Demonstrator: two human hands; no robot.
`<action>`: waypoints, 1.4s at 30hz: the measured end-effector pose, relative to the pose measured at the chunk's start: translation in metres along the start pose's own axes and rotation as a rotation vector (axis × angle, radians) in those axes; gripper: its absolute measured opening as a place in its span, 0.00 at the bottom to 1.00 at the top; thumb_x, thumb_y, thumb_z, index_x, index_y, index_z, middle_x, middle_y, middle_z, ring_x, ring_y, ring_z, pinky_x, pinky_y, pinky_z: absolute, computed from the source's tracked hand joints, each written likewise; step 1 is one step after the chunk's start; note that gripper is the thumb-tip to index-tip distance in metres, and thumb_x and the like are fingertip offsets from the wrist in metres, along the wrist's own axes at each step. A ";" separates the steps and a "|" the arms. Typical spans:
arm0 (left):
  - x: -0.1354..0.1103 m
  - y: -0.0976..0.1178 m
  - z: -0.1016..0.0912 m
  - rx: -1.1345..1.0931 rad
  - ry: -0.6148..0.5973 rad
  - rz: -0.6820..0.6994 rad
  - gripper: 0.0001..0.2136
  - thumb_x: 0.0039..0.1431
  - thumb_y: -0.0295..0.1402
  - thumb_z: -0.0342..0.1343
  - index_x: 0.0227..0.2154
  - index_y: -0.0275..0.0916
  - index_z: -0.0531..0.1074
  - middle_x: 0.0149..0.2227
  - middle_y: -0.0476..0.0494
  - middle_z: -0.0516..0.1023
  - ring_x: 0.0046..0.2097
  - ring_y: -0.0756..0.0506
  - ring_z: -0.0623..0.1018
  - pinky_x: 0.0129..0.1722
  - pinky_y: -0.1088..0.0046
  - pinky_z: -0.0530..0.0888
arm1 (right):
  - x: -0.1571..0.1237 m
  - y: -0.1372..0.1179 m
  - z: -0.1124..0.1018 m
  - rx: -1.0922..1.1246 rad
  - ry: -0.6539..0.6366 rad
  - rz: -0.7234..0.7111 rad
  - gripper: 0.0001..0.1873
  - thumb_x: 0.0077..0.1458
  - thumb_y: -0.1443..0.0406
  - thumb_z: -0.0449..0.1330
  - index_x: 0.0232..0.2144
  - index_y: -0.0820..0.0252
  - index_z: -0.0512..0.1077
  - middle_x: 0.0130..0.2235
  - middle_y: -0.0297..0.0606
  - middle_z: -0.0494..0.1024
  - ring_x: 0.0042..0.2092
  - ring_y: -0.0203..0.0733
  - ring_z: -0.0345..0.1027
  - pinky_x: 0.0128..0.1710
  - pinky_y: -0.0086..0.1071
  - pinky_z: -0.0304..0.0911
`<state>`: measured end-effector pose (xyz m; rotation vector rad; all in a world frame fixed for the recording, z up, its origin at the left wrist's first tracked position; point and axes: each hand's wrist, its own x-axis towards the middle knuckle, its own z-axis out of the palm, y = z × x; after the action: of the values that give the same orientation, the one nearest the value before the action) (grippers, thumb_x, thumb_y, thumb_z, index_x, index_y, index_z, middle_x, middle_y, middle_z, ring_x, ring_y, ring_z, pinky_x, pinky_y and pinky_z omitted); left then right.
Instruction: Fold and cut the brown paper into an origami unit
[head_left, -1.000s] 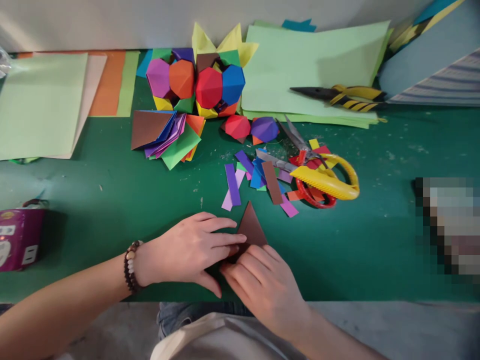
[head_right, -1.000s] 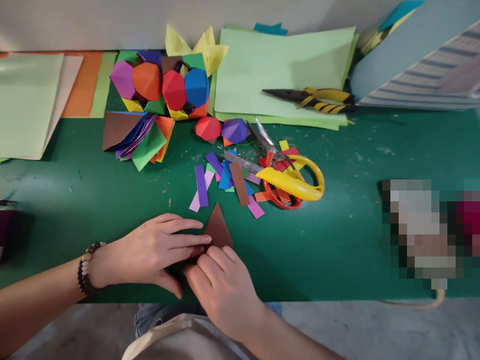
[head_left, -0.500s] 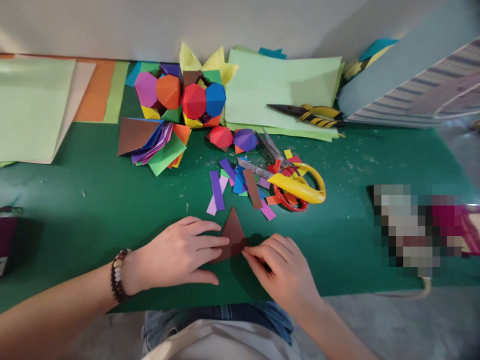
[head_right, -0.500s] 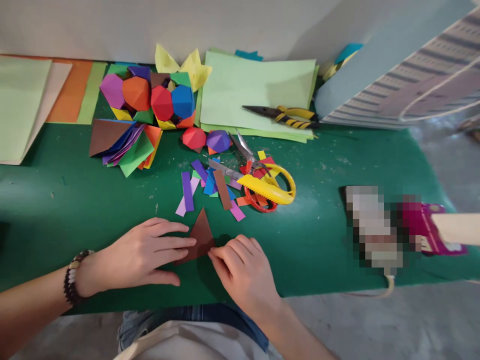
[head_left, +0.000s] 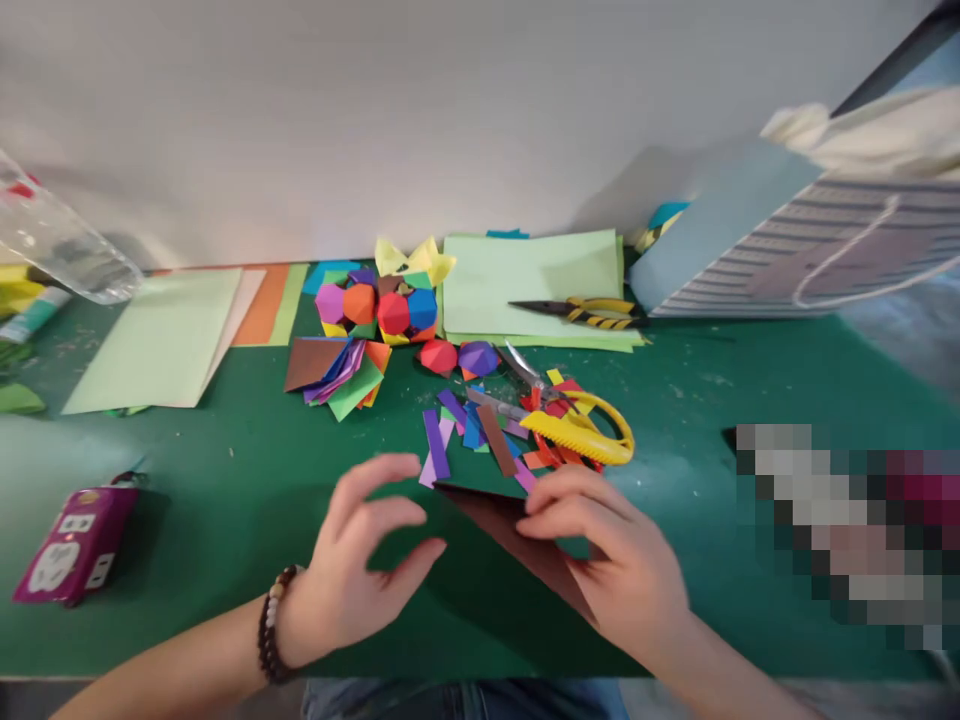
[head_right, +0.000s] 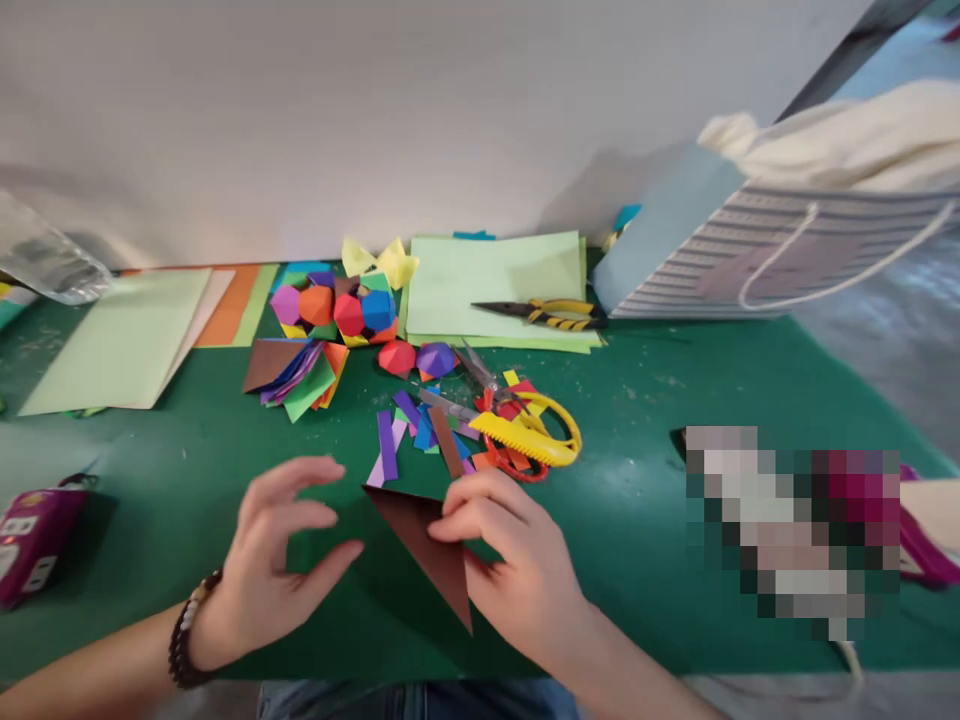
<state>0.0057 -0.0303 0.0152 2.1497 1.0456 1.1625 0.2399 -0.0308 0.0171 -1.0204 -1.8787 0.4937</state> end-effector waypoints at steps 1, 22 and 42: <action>0.003 0.006 0.001 -0.139 0.101 -0.124 0.17 0.55 0.27 0.62 0.46 0.44 0.68 0.54 0.38 0.68 0.55 0.41 0.71 0.53 0.63 0.72 | 0.004 -0.002 -0.003 -0.036 0.054 -0.100 0.09 0.54 0.75 0.60 0.32 0.56 0.71 0.32 0.34 0.73 0.32 0.35 0.70 0.32 0.30 0.67; 0.055 -0.010 0.014 -1.085 0.458 -0.795 0.10 0.58 0.36 0.58 0.39 0.38 0.72 0.33 0.46 0.75 0.28 0.51 0.72 0.20 0.78 0.68 | 0.024 0.115 -0.011 -0.832 -0.220 -0.116 0.19 0.63 0.55 0.50 0.37 0.63 0.75 0.32 0.44 0.76 0.33 0.48 0.72 0.31 0.40 0.67; 0.053 -0.006 0.014 -0.995 0.503 -0.860 0.11 0.55 0.39 0.63 0.36 0.37 0.79 0.42 0.40 0.82 0.47 0.42 0.79 0.45 0.67 0.74 | 0.041 0.041 0.005 -0.602 -0.006 -0.388 0.14 0.67 0.64 0.48 0.38 0.59 0.73 0.35 0.39 0.76 0.30 0.38 0.73 0.29 0.32 0.65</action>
<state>0.0337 0.0154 0.0289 0.5504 1.0633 1.3452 0.2440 0.0264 0.0084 -0.9802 -2.2175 -0.3186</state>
